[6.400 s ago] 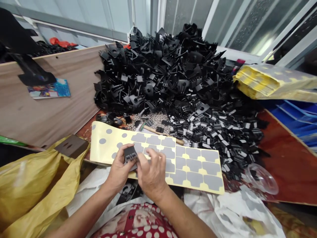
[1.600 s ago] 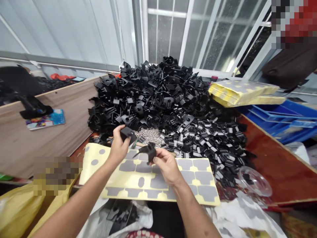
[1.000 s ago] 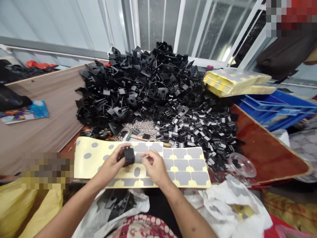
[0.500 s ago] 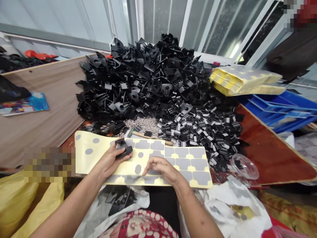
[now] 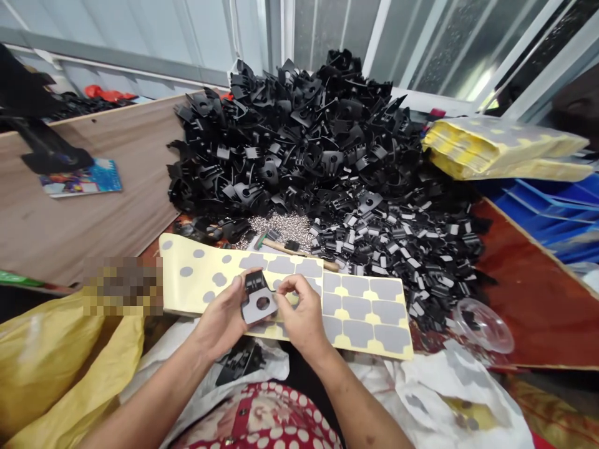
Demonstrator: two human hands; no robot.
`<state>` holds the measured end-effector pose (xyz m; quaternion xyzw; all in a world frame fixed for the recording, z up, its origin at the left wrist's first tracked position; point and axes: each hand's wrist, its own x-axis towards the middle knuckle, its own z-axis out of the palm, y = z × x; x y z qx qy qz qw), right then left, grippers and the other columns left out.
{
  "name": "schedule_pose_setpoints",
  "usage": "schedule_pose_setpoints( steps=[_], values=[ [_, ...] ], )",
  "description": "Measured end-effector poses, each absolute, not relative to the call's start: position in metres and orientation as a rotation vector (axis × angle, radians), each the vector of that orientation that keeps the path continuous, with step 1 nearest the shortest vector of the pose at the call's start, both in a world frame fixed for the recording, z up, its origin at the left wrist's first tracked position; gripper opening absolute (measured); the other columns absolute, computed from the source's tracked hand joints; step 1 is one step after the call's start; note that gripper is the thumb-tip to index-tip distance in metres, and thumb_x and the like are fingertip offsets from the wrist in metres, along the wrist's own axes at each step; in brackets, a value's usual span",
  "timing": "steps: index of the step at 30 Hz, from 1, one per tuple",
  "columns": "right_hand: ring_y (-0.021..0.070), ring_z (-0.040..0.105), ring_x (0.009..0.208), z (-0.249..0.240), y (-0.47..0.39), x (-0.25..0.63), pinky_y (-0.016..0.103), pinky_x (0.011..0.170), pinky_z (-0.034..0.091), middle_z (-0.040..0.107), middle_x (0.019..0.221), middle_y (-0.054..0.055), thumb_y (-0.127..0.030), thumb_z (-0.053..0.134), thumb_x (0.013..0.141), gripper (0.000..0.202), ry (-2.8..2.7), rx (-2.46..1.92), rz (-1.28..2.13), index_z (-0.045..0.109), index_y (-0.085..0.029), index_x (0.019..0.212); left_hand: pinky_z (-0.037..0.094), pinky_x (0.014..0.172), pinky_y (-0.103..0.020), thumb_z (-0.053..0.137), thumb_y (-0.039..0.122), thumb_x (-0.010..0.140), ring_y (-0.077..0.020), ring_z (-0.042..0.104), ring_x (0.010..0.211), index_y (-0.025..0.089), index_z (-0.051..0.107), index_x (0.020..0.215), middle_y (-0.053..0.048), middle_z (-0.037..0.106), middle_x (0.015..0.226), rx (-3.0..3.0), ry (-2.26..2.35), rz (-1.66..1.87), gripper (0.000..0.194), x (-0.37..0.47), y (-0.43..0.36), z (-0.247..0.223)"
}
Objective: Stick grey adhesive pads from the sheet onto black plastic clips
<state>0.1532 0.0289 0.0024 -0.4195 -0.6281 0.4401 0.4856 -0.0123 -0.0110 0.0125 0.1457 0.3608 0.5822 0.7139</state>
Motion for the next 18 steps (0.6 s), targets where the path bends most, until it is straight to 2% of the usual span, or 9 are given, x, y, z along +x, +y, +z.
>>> schedule_pose_setpoints(
  steps=[4, 18],
  values=[
    [0.0178, 0.060, 0.083, -0.002, 0.029, 0.146, 0.030, 0.080, 0.048, 0.064, 0.084, 0.001, -0.019, 0.065, 0.085, 0.006, -1.521, -1.049, 1.038, 0.060, -0.023, 0.085, 0.062, 0.076, -0.042, 0.067, 0.048, 0.092, -0.0233, 0.069, 0.088, 0.028, 0.061, 0.125, -0.006, 0.068, 0.109, 0.302, 0.775, 1.296, 0.039, -0.011, -0.012, 0.014],
    [0.0182, 0.061, 0.082, -0.003, 0.024, 0.140, 0.029, 0.079, 0.048, 0.065, 0.084, 0.001, -0.017, 0.062, 0.085, 0.006, -1.602, -1.074, 0.972, 0.061, -0.023, 0.085, 0.062, 0.077, -0.042, 0.062, 0.045, 0.096, -0.0212, 0.065, 0.088, 0.028, 0.061, 0.123, -0.006, 0.065, 0.111, 0.292, 0.731, 1.311, 0.032, -0.014, -0.016, 0.012]
  ],
)
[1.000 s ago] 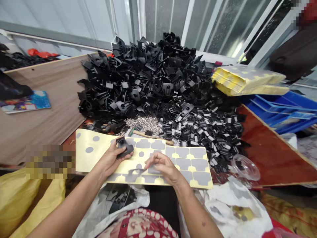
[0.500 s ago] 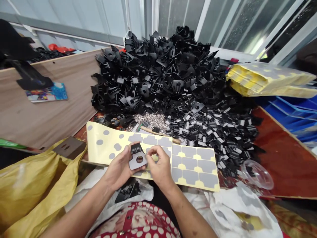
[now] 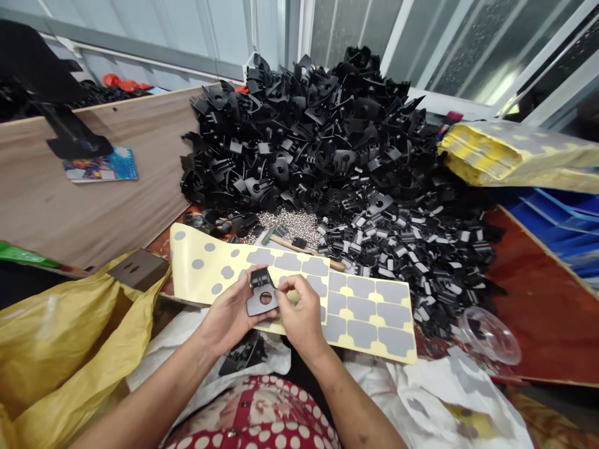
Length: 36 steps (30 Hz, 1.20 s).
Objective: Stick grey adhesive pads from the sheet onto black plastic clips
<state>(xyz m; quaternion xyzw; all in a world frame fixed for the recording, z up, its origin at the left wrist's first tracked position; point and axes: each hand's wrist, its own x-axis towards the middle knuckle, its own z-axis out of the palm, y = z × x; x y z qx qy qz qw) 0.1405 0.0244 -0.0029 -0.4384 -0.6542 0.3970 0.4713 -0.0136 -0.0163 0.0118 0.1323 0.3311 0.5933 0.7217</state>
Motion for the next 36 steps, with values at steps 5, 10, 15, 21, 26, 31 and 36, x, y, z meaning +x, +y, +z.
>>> schedule_pose_setpoints(
  steps=[5, 10, 15, 21, 26, 31, 36],
  values=[
    [0.0186, 0.061, 0.080, 0.000, 0.020, 0.139, 0.029, 0.076, 0.048, 0.064, 0.083, 0.000, -0.014, 0.059, 0.086, 0.010, -1.696, -1.055, 0.852, 0.060, -0.024, 0.083, 0.062, 0.076, -0.040, 0.066, 0.038, 0.094, -0.0187, 0.062, 0.084, 0.029, 0.060, 0.124, -0.004, 0.062, 0.105, 0.332, 0.739, 1.322, 0.032, -0.014, -0.018, 0.012],
    [0.0186, 0.061, 0.081, 0.000, 0.018, 0.141, 0.029, 0.075, 0.048, 0.063, 0.083, 0.000, -0.010, 0.056, 0.087, 0.015, -1.749, -1.025, 0.799, 0.059, -0.024, 0.084, 0.060, 0.078, -0.038, 0.069, 0.028, 0.090, -0.0180, 0.062, 0.086, 0.031, 0.056, 0.127, -0.003, 0.062, 0.109, 0.392, 0.749, 1.314, 0.039, -0.014, -0.021, 0.013],
    [0.0203, 0.061, 0.085, -0.004, 0.016, 0.141, 0.031, 0.077, 0.047, 0.063, 0.085, 0.002, -0.008, 0.054, 0.090, 0.017, -1.832, -0.986, 0.712, 0.057, -0.025, 0.086, 0.057, 0.078, -0.034, 0.073, 0.029, 0.086, -0.0178, 0.063, 0.085, 0.033, 0.051, 0.130, -0.002, 0.062, 0.104, 0.475, 0.776, 1.315, 0.050, -0.012, -0.023, 0.014],
    [0.0227, 0.060, 0.089, -0.018, 0.009, 0.133, 0.036, 0.081, 0.049, 0.062, 0.096, 0.006, -0.007, 0.050, 0.096, 0.024, -1.977, -0.830, 0.334, 0.054, -0.025, 0.110, 0.048, 0.074, -0.020, 0.079, 0.022, 0.080, -0.0126, 0.056, 0.086, 0.029, 0.055, 0.116, 0.003, 0.056, 0.097, 0.691, 1.133, 1.585, 0.043, 0.000, -0.021, -0.012],
    [0.0259, 0.059, 0.100, -0.021, 0.005, 0.140, 0.045, 0.088, 0.046, 0.060, 0.111, 0.010, -0.018, 0.066, 0.093, 0.043, -2.009, -0.911, -0.172, 0.048, -0.026, 0.131, 0.051, 0.074, -0.019, 0.079, 0.021, 0.079, -0.0109, 0.059, 0.083, 0.028, 0.055, 0.114, 0.003, 0.059, 0.099, 0.723, 1.227, 1.715, 0.043, -0.001, -0.021, -0.031],
    [0.0263, 0.061, 0.098, -0.004, 0.009, 0.148, 0.042, 0.087, 0.048, 0.063, 0.102, 0.007, -0.029, 0.073, 0.087, 0.034, -1.960, -1.104, 0.346, 0.054, -0.023, 0.114, 0.051, 0.044, -0.025, 0.079, 0.028, 0.078, -0.0110, 0.054, 0.050, 0.031, 0.045, 0.117, 0.007, 0.055, 0.082, 0.643, 1.111, 1.594, 0.052, -0.009, -0.024, -0.021],
    [0.0168, 0.060, 0.077, 0.008, 0.010, 0.139, 0.028, 0.075, 0.046, 0.061, 0.081, -0.002, -0.017, 0.055, 0.092, 0.016, -1.981, -1.025, 1.080, 0.057, -0.024, 0.106, 0.055, 0.049, -0.025, 0.078, 0.030, 0.080, -0.0144, 0.060, 0.062, 0.030, 0.050, 0.126, 0.003, 0.056, 0.086, 0.669, 1.069, 1.445, 0.053, -0.015, -0.036, -0.008]
  ],
)
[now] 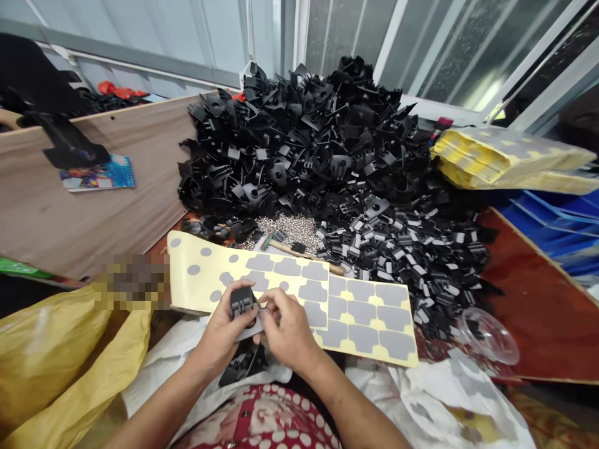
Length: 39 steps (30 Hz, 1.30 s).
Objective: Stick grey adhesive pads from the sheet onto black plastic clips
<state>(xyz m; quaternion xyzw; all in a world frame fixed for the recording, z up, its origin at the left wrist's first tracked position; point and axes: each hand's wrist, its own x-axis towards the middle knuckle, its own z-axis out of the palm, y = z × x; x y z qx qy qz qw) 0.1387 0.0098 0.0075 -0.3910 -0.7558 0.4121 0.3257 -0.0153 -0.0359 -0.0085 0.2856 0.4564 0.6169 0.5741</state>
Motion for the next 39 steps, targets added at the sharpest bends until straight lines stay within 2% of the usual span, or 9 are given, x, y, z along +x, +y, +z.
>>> schedule_pose_setpoints(
  steps=[5, 10, 15, 19, 24, 27, 31, 35, 39],
  values=[
    [0.0140, 0.061, 0.071, 0.017, 0.035, 0.141, 0.025, 0.070, 0.045, 0.066, 0.077, -0.005, -0.015, 0.054, 0.092, 0.021, -2.166, -0.869, 1.510, 0.062, -0.024, 0.109, 0.061, 0.081, -0.036, 0.062, 0.029, 0.093, -0.0228, 0.069, 0.089, 0.031, 0.059, 0.134, -0.005, 0.069, 0.108, 1.048, 1.130, 1.223, 0.042, -0.050, -0.069, -0.008],
    [0.0177, 0.067, 0.083, 0.033, 0.106, 0.099, 0.028, 0.076, 0.047, 0.074, 0.092, 0.001, -0.016, 0.059, 0.093, 0.015, -2.452, -0.954, 0.876, 0.072, -0.023, 0.095, 0.045, 0.114, -0.037, 0.050, 0.009, 0.091, -0.0248, 0.061, 0.128, 0.039, 0.062, 0.140, -0.004, 0.068, 0.136, 1.579, 1.286, 1.071, 0.059, -0.074, -0.095, -0.028],
    [0.0226, 0.060, 0.112, 0.029, 0.170, 0.010, 0.033, 0.097, 0.046, 0.073, 0.119, 0.007, -0.005, 0.059, 0.090, 0.036, -2.438, -1.098, 0.472, 0.067, -0.023, 0.120, 0.054, 0.099, -0.031, 0.054, 0.016, 0.094, -0.0226, 0.070, 0.109, 0.038, 0.069, 0.131, -0.004, 0.074, 0.121, 1.501, 1.403, 1.128, 0.046, -0.076, -0.096, -0.035],
    [0.0263, 0.064, 0.101, 0.014, 0.199, -0.023, 0.035, 0.089, 0.049, 0.075, 0.103, 0.008, -0.002, 0.073, 0.075, 0.058, -2.410, -1.194, 0.472, 0.065, -0.023, 0.128, 0.054, 0.093, -0.032, 0.059, 0.034, 0.098, -0.0237, 0.070, 0.099, 0.033, 0.074, 0.124, -0.006, 0.076, 0.106, 1.329, 1.426, 1.110, 0.030, -0.082, -0.097, -0.032],
    [0.0213, 0.065, 0.086, 0.021, 0.212, 0.019, 0.032, 0.082, 0.050, 0.071, 0.096, 0.004, -0.013, 0.068, 0.083, 0.023, -2.280, -1.230, 0.448, 0.071, -0.024, 0.103, 0.056, 0.071, -0.030, 0.072, 0.047, 0.089, -0.0215, 0.067, 0.081, 0.025, 0.076, 0.113, -0.007, 0.072, 0.091, 0.901, 1.239, 1.180, 0.034, -0.089, -0.094, -0.025],
    [0.0189, 0.064, 0.087, 0.032, 0.182, 0.060, 0.031, 0.080, 0.053, 0.065, 0.103, 0.006, -0.012, 0.057, 0.086, 0.017, -2.144, -1.121, 0.424, 0.068, -0.021, 0.096, 0.054, 0.061, -0.027, 0.075, 0.044, 0.087, -0.0195, 0.066, 0.074, 0.023, 0.066, 0.127, -0.008, 0.071, 0.089, 0.585, 1.062, 1.238, 0.046, -0.087, -0.077, -0.010],
    [0.0198, 0.064, 0.098, 0.023, 0.098, 0.096, 0.032, 0.084, 0.056, 0.063, 0.101, 0.004, -0.002, 0.054, 0.080, 0.031, -2.127, -0.586, 0.575, 0.069, -0.025, 0.096, 0.061, 0.078, -0.039, 0.075, 0.043, 0.087, -0.0285, 0.071, 0.097, 0.024, 0.045, 0.150, -0.014, 0.073, 0.108, 0.365, 0.780, 1.249, 0.072, -0.076, -0.048, 0.013],
    [0.0202, 0.066, 0.106, 0.001, 0.045, 0.115, 0.033, 0.091, 0.056, 0.069, 0.115, 0.008, -0.001, 0.052, 0.084, 0.043, -2.252, -0.387, 0.687, 0.069, -0.023, 0.115, 0.059, 0.058, -0.028, 0.085, 0.027, 0.077, -0.0197, 0.068, 0.081, 0.029, 0.055, 0.139, -0.005, 0.068, 0.108, 0.441, 0.910, 1.229, 0.069, -0.069, -0.029, 0.018],
    [0.0198, 0.068, 0.103, -0.011, 0.043, 0.126, 0.034, 0.091, 0.056, 0.071, 0.111, 0.007, -0.002, 0.047, 0.090, 0.038, -1.978, -0.863, 0.825, 0.069, -0.024, 0.113, 0.055, 0.053, -0.022, 0.086, 0.022, 0.072, -0.0135, 0.063, 0.072, 0.029, 0.060, 0.122, 0.000, 0.063, 0.099, 0.566, 1.130, 1.355, 0.057, -0.077, 0.004, 0.018]
  ],
)
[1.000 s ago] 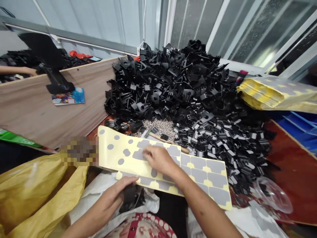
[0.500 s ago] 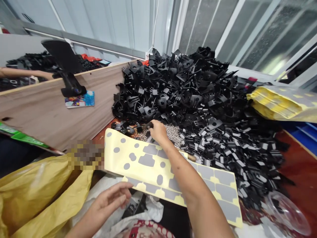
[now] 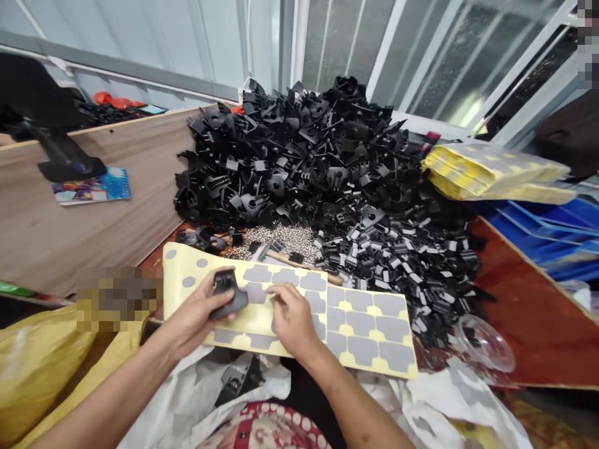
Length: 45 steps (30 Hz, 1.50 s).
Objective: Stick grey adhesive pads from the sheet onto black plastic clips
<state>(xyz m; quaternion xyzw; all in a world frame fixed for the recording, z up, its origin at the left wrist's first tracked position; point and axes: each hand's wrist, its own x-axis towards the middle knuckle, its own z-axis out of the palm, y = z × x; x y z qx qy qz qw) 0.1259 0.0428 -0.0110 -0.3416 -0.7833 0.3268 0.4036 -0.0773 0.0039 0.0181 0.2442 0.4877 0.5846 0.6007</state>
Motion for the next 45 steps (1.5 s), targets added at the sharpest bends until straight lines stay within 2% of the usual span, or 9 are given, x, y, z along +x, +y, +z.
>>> schedule_pose_setpoints(
  steps=[3, 7, 14, 18, 21, 24, 30, 40, 45],
  values=[
    [0.0225, 0.065, 0.110, -0.019, 0.045, 0.122, 0.038, 0.098, 0.054, 0.070, 0.114, 0.008, -0.002, 0.051, 0.088, 0.033, -1.982, -1.043, 0.862, 0.070, -0.023, 0.105, 0.062, 0.064, -0.032, 0.078, 0.013, 0.071, -0.0153, 0.064, 0.072, 0.029, 0.060, 0.120, 0.001, 0.062, 0.090, 0.627, 1.193, 1.361, 0.054, -0.080, 0.046, 0.020],
    [0.0254, 0.062, 0.115, -0.028, 0.045, 0.113, 0.044, 0.103, 0.049, 0.072, 0.116, 0.007, 0.001, 0.052, 0.083, 0.035, -2.037, -1.106, 0.907, 0.070, -0.023, 0.101, 0.061, 0.060, -0.037, 0.075, 0.004, 0.065, -0.0178, 0.064, 0.063, 0.025, 0.063, 0.110, 0.000, 0.062, 0.079, 0.647, 1.233, 1.219, 0.051, -0.072, 0.097, 0.012],
    [0.0218, 0.070, 0.102, 0.021, 0.037, 0.130, 0.035, 0.092, 0.053, 0.076, 0.107, 0.004, -0.009, 0.058, 0.083, 0.025, -1.865, -0.839, 1.722, 0.072, -0.021, 0.101, 0.059, 0.059, -0.041, 0.077, 0.006, 0.063, -0.0256, 0.070, 0.066, 0.025, 0.062, 0.106, -0.003, 0.066, 0.080, 0.615, 1.207, 1.154, 0.049, -0.074, 0.113, 0.003],
    [0.0192, 0.066, 0.097, 0.041, 0.035, 0.136, 0.033, 0.093, 0.050, 0.072, 0.097, 0.001, -0.008, 0.065, 0.076, 0.024, -1.808, -0.874, 1.423, 0.068, -0.023, 0.095, 0.058, 0.062, -0.034, 0.082, 0.013, 0.066, -0.0192, 0.068, 0.068, 0.027, 0.059, 0.111, 0.000, 0.065, 0.087, 0.600, 1.124, 1.214, 0.053, -0.073, 0.086, 0.016],
    [0.0172, 0.063, 0.085, 0.028, 0.048, 0.135, 0.032, 0.085, 0.051, 0.065, 0.086, 0.000, -0.015, 0.066, 0.079, 0.016, -1.576, -0.993, 1.155, 0.062, -0.023, 0.093, 0.059, 0.066, -0.033, 0.082, 0.031, 0.077, -0.0159, 0.064, 0.072, 0.028, 0.059, 0.117, -0.001, 0.066, 0.095, 0.512, 0.947, 1.260, 0.046, -0.064, 0.056, 0.021],
    [0.0175, 0.062, 0.085, 0.010, 0.060, 0.132, 0.032, 0.085, 0.052, 0.065, 0.088, 0.000, -0.019, 0.069, 0.081, 0.016, -1.501, -1.005, 1.127, 0.061, -0.023, 0.094, 0.060, 0.070, -0.035, 0.075, 0.041, 0.087, -0.0182, 0.066, 0.080, 0.027, 0.061, 0.122, -0.005, 0.067, 0.107, 0.366, 0.796, 1.306, 0.041, -0.052, 0.030, 0.020],
    [0.0183, 0.062, 0.087, -0.001, 0.057, 0.124, 0.033, 0.085, 0.051, 0.065, 0.088, 0.001, -0.019, 0.068, 0.081, 0.013, -1.538, -1.013, 1.142, 0.062, -0.023, 0.092, 0.063, 0.075, -0.045, 0.070, 0.043, 0.091, -0.0235, 0.069, 0.087, 0.027, 0.062, 0.123, -0.007, 0.068, 0.109, 0.311, 0.756, 1.321, 0.037, -0.041, 0.012, 0.019],
    [0.0182, 0.062, 0.085, 0.001, 0.052, 0.118, 0.032, 0.083, 0.050, 0.064, 0.086, 0.001, -0.021, 0.066, 0.081, 0.009, -1.570, -1.034, 1.112, 0.062, -0.022, 0.090, 0.063, 0.077, -0.044, 0.066, 0.044, 0.093, -0.0206, 0.066, 0.085, 0.027, 0.061, 0.123, -0.006, 0.066, 0.109, 0.325, 0.741, 1.316, 0.035, -0.045, 0.007, 0.014],
    [0.0180, 0.062, 0.083, 0.005, 0.049, 0.116, 0.032, 0.082, 0.053, 0.064, 0.084, 0.001, -0.019, 0.062, 0.083, 0.007, -1.643, -1.041, 1.051, 0.062, -0.022, 0.089, 0.061, 0.076, -0.040, 0.075, 0.025, 0.079, -0.0190, 0.065, 0.082, 0.029, 0.055, 0.125, -0.003, 0.065, 0.104, 0.385, 0.769, 1.316, 0.050, -0.043, 0.002, 0.019]
  ],
)
